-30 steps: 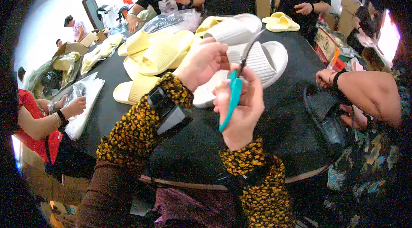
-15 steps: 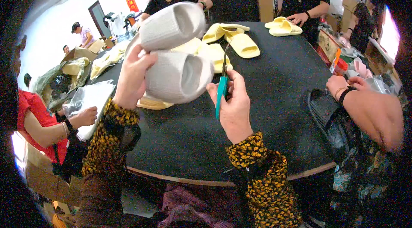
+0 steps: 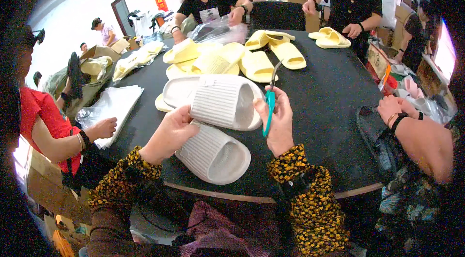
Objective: Trimming excess material or thread from molded sandals using scissors.
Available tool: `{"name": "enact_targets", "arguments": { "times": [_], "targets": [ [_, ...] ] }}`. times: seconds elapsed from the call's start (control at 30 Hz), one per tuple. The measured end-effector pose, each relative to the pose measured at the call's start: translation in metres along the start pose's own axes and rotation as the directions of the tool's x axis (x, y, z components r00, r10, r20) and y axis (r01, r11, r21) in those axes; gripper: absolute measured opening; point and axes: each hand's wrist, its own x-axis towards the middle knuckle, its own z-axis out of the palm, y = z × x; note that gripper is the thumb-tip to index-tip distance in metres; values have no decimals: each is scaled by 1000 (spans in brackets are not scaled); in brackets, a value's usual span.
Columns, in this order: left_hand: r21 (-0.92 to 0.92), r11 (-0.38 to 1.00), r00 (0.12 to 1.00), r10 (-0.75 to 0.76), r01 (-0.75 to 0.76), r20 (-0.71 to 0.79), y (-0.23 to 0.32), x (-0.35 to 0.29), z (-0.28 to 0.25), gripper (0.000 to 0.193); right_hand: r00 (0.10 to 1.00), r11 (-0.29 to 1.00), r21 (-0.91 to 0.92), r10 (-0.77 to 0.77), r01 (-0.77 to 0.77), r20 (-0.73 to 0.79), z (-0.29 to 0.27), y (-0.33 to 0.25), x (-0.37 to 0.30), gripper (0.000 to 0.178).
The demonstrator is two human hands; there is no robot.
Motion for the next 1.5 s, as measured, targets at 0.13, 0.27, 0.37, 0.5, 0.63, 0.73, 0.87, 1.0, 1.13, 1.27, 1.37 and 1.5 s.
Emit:
{"name": "enact_targets", "arguments": {
  "times": [0.13,0.27,0.37,0.5,0.63,0.73,0.87,1.0,1.13,1.27,1.37,1.5],
  "targets": [
    [152,985,997,76,-79,24,-6,-8,-7,32,999,998,-31,-47,46,-25,-4,5,2,46],
    [591,765,967,214,-256,141,0,-24,-16,40,1000,998,-50,-23,24,12,-8,-2,9,43],
    [740,584,943,199,-333,267,11,-40,-24,49,994,998,-52,34,-29,104,-11,-14,14,42],
    [763,481,890,95,-433,445,30,-54,-41,49,966,980,-149,163,-134,199,-18,-24,17,41],
    [769,440,861,20,-464,508,34,-72,-57,40,949,986,-120,145,-115,279,-27,-28,18,38],
    [726,349,801,160,-592,577,35,-85,-56,37,928,978,-158,180,-134,325,-31,-37,19,39],
    [690,243,716,27,-682,698,47,-100,-47,38,879,958,-243,242,-150,410,-42,-37,22,47],
    [681,0,680,42,-733,732,51,-104,-36,27,859,942,-308,267,-135,438,-45,-40,21,48],
    [709,-73,705,81,-701,705,20,-95,-44,28,874,949,-302,221,-91,432,-36,-36,19,49],
    [773,5,768,109,-635,631,14,-92,-49,25,881,935,-342,241,-97,406,-34,-45,14,50],
    [823,34,819,124,-567,560,6,-98,-49,39,858,928,-359,259,-95,444,-39,-45,14,54],
    [897,152,909,109,-415,402,-11,-109,-49,67,813,944,-324,240,-67,531,-45,-34,22,56]
  ]
}}
